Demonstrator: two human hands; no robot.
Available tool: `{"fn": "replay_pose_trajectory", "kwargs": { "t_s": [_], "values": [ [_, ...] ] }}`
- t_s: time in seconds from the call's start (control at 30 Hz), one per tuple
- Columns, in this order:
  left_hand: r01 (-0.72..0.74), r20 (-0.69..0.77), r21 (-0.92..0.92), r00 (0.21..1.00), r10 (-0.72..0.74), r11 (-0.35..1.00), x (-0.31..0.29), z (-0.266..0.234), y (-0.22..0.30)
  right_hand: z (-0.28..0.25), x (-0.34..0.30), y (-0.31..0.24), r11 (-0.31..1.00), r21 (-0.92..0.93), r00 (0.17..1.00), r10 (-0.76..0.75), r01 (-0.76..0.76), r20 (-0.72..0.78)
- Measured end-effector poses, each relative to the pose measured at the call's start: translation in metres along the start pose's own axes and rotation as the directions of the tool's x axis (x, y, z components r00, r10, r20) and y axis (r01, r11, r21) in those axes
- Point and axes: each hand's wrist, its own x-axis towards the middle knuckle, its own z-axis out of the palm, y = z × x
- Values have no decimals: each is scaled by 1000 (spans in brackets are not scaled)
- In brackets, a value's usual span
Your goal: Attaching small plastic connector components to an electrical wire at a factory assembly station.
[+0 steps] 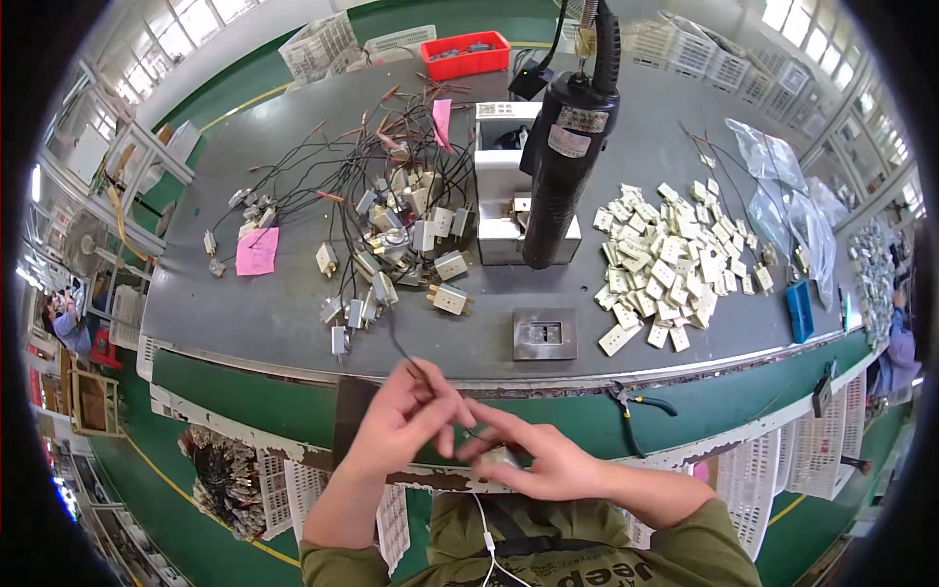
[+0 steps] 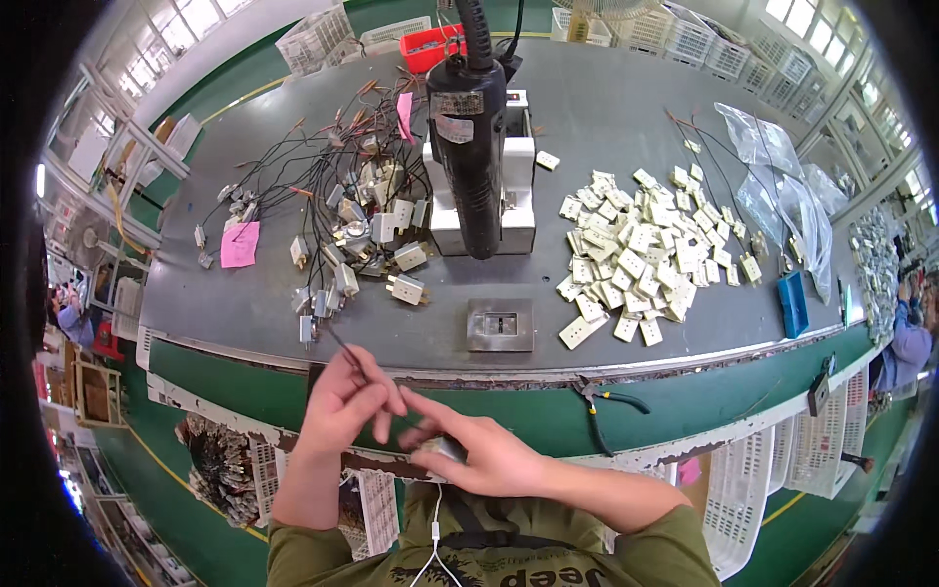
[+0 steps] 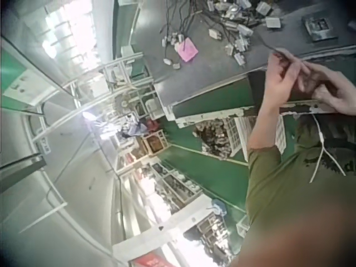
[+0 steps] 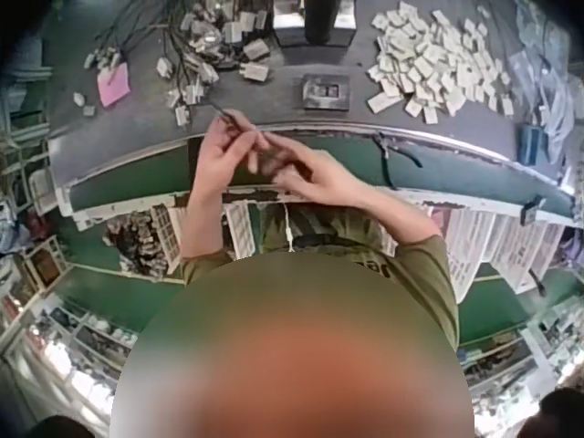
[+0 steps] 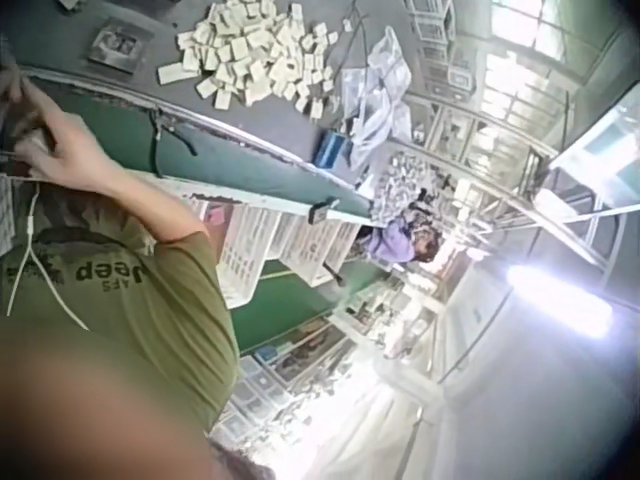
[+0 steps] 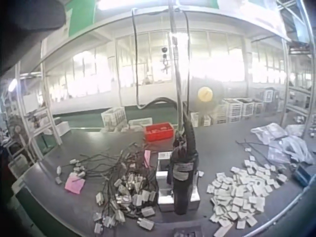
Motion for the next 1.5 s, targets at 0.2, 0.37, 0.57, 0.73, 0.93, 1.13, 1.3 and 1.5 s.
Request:
{"fn": "replay_pose_trajectory", "kwargs": {
  "t_s": [0.2,0.37,0.57,0.73,0.93,1.13,1.3,1.5],
  "values": [
    [-239,-350,-14,911,220,971,21,-24,1,-15,-17,11,852,-523,987,-103,23,-126],
    [-260,-453,-16,863,225,966,32,-47,-3,-40,-33,13,671,-741,987,-109,-15,-120],
    [-430,-365,-328,879,306,841,31,-68,-10,-61,-44,19,600,-792,958,-149,-108,-244],
    [-659,-533,-93,666,522,746,30,-70,-17,-72,-39,20,802,-582,949,-61,-138,-310],
    [-343,-275,-179,917,288,922,15,-41,-21,-69,-30,21,694,-720,913,-293,0,-283],
    [-473,-393,-483,869,300,737,15,-55,-35,-71,-27,23,814,-581,883,-252,-28,-395],
    [-336,-208,-395,939,273,855,10,-39,-26,-66,-30,25,864,-504,892,-214,-17,-398],
    [-300,-86,-246,954,288,922,11,-18,-30,-62,-32,27,984,-179,952,-28,-28,-304]
  ]
}}
